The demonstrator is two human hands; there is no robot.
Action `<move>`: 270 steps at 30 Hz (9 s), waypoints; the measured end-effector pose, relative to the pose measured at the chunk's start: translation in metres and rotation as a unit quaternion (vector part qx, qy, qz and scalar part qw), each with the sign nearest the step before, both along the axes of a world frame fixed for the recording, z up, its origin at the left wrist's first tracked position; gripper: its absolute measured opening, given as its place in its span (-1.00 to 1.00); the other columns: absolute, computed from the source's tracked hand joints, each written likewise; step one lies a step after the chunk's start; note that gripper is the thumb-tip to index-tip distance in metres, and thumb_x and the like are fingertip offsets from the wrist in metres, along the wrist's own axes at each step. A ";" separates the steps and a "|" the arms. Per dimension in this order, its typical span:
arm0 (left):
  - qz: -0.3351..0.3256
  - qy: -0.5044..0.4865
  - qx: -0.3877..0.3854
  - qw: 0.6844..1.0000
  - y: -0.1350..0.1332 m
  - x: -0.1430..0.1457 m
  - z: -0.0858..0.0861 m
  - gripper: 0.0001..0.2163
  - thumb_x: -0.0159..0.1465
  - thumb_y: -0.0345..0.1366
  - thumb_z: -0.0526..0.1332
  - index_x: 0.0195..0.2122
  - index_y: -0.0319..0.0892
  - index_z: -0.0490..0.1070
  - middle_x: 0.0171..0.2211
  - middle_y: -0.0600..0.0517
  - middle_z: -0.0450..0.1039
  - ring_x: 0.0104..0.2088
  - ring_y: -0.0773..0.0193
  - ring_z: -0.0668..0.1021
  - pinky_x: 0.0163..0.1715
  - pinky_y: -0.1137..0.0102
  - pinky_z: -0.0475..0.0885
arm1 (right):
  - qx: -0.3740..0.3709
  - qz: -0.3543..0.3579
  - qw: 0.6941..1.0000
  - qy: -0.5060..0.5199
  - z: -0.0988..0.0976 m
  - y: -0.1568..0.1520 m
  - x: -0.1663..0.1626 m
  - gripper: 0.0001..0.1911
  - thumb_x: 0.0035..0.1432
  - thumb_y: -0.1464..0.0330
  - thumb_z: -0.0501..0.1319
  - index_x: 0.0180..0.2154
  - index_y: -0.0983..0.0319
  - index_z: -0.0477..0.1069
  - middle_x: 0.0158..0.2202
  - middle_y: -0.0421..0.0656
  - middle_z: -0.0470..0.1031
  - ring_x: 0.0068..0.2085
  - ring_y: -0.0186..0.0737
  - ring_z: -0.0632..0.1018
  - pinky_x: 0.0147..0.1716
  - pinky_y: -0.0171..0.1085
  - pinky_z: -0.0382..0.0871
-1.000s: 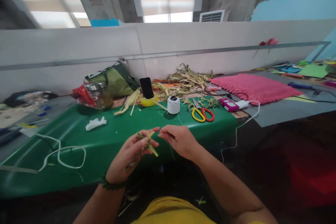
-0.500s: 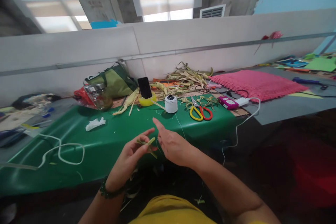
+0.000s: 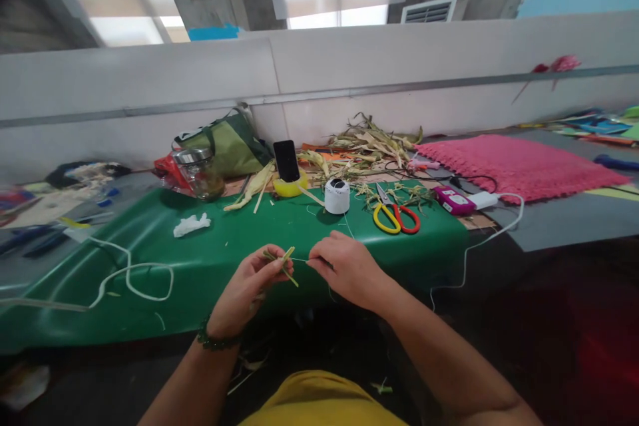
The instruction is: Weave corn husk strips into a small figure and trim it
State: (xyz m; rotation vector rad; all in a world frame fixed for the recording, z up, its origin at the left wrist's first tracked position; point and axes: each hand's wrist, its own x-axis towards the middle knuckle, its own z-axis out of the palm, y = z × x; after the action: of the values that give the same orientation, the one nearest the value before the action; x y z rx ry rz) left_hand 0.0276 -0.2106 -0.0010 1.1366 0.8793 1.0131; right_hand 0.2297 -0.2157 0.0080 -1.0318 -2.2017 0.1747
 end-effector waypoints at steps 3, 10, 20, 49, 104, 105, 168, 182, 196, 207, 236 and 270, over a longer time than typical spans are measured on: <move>0.012 0.074 0.070 0.995 0.002 0.001 -0.001 -0.76 0.07 -0.14 0.35 -0.41 -0.20 0.42 -0.45 0.03 0.49 -0.38 0.30 0.49 -0.31 0.43 0.41 | 0.003 0.016 0.998 -0.053 0.002 -0.007 0.000 -0.84 0.25 0.44 0.14 -0.41 0.24 0.38 -0.45 -0.15 0.48 -0.31 -0.21 0.41 -0.29 -0.26 0.25; -0.015 0.206 0.195 0.959 -0.007 0.013 -0.001 -0.90 0.07 -0.27 0.31 -0.49 -0.19 0.50 -0.50 0.03 0.48 -0.46 0.30 0.45 -0.42 0.44 0.33 | -0.033 0.032 0.992 -0.121 0.010 -0.019 -0.010 -0.87 0.24 0.50 0.07 -0.32 0.25 0.36 -0.44 -0.19 0.41 -0.50 -0.35 0.33 -0.52 -0.34 0.07; 0.037 0.153 0.164 0.974 -0.009 -0.002 0.000 -0.84 0.08 -0.19 0.34 -0.44 -0.18 0.55 -0.45 -0.06 0.59 -0.43 0.20 0.54 -0.39 0.38 0.39 | -0.051 0.012 0.999 0.015 -0.025 -0.011 -0.019 -0.78 0.29 0.44 0.02 -0.39 0.26 0.36 -0.50 -0.20 0.44 -0.51 -0.38 0.40 -0.50 -0.40 0.19; 0.061 0.177 0.165 0.968 -0.018 0.001 -0.023 -0.91 0.01 -0.31 0.36 -0.48 -0.20 0.54 -0.49 -0.01 0.55 -0.47 0.28 0.52 -0.42 0.43 0.41 | 0.128 0.042 0.977 -0.163 -0.018 -0.035 -0.020 -0.69 0.27 0.52 -0.04 -0.42 0.28 0.42 -0.53 -0.16 0.39 -0.56 -0.34 0.35 -0.60 -0.31 0.03; -0.007 0.151 0.156 0.976 -0.011 -0.015 -0.039 -0.84 0.03 -0.23 0.38 -0.52 -0.23 0.55 -0.51 -0.06 0.59 -0.50 0.28 0.56 -0.47 0.45 0.47 | 0.129 0.147 0.974 -0.115 -0.050 -0.001 -0.026 -0.74 0.22 0.51 -0.03 -0.39 0.27 0.40 -0.56 -0.17 0.40 -0.54 -0.31 0.37 -0.56 -0.33 0.16; -0.028 0.151 0.149 0.977 -0.010 -0.015 -0.038 -0.84 0.03 -0.23 0.38 -0.52 -0.23 0.55 -0.51 -0.06 0.58 -0.51 0.29 0.56 -0.48 0.45 0.47 | 0.105 0.142 0.978 -0.109 -0.050 -0.001 -0.026 -0.75 0.22 0.50 -0.01 -0.39 0.26 0.40 -0.54 -0.17 0.42 -0.51 -0.32 0.39 -0.54 -0.34 0.18; -0.084 0.283 0.164 0.941 0.196 -0.030 -0.037 -0.92 0.06 -0.34 0.29 -0.49 -0.26 0.46 -0.56 0.05 0.47 -0.52 0.39 0.46 -0.45 0.48 0.35 | -0.290 -0.005 0.957 -0.022 -0.036 0.206 -0.042 -0.87 -0.05 0.40 0.31 -0.60 0.26 0.49 -0.67 -0.26 0.33 -0.57 -0.40 0.27 -0.55 -0.34 0.08; -0.108 0.350 0.226 0.902 0.198 -0.029 -0.034 -0.89 0.08 -0.33 0.24 -0.52 -0.25 0.41 -0.58 0.10 0.41 -0.52 0.38 0.41 -0.46 0.47 0.29 | -0.269 0.095 0.951 0.116 -0.012 0.196 -0.049 -0.69 0.08 0.22 0.16 -0.42 0.34 0.53 -0.59 -0.25 0.33 -0.52 -0.41 0.27 -0.49 -0.38 0.13; -0.138 0.283 0.132 0.940 0.200 -0.032 -0.028 -0.89 0.01 -0.33 0.31 -0.50 -0.25 0.41 -0.58 0.11 0.42 -0.52 0.40 0.41 -0.43 0.46 0.31 | -0.210 -0.015 0.970 -0.123 -0.020 0.195 -0.055 -0.79 0.09 0.46 0.13 -0.44 0.30 0.55 -0.48 -0.16 0.50 -0.47 -0.37 0.35 -0.48 -0.37 0.06; -0.106 0.274 0.096 0.951 0.196 -0.030 -0.024 -0.86 -0.03 -0.37 0.35 -0.55 -0.25 0.39 -0.59 0.12 0.40 -0.53 0.43 0.40 -0.45 0.48 0.31 | -0.297 0.059 0.949 -0.088 -0.034 0.203 -0.052 -0.69 0.07 0.30 0.14 -0.64 0.29 0.32 -0.67 -0.32 0.11 -0.56 -0.43 0.14 -0.53 -0.34 0.00; -0.030 0.560 0.432 0.707 0.185 -0.022 -0.034 -0.86 0.16 -0.50 0.11 -0.51 -0.16 0.29 -0.51 0.05 0.37 -0.45 0.28 0.40 -0.41 0.42 0.23 | -0.401 -0.042 0.905 0.134 -0.055 0.218 -0.056 -0.92 -0.16 0.51 0.29 -0.52 0.28 0.56 -0.55 -0.25 0.52 -0.47 -0.40 0.43 -0.41 -0.42 0.30; -0.028 0.539 0.468 0.700 0.185 -0.026 -0.038 -0.85 0.18 -0.49 0.09 -0.50 -0.16 0.31 -0.52 0.06 0.35 -0.46 0.29 0.40 -0.41 0.43 0.28 | -0.389 0.003 0.920 0.040 -0.037 0.209 -0.052 -0.81 0.11 0.36 0.21 -0.49 0.31 0.49 -0.56 -0.22 0.52 -0.57 -0.45 0.28 -0.56 -0.42 0.10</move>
State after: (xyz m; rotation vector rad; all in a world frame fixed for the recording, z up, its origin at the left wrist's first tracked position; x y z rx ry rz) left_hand 0.0012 -0.0251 -0.0391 2.7861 1.2148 0.6351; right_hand 0.1777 -0.0071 -0.0293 -1.3837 -2.0766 1.1446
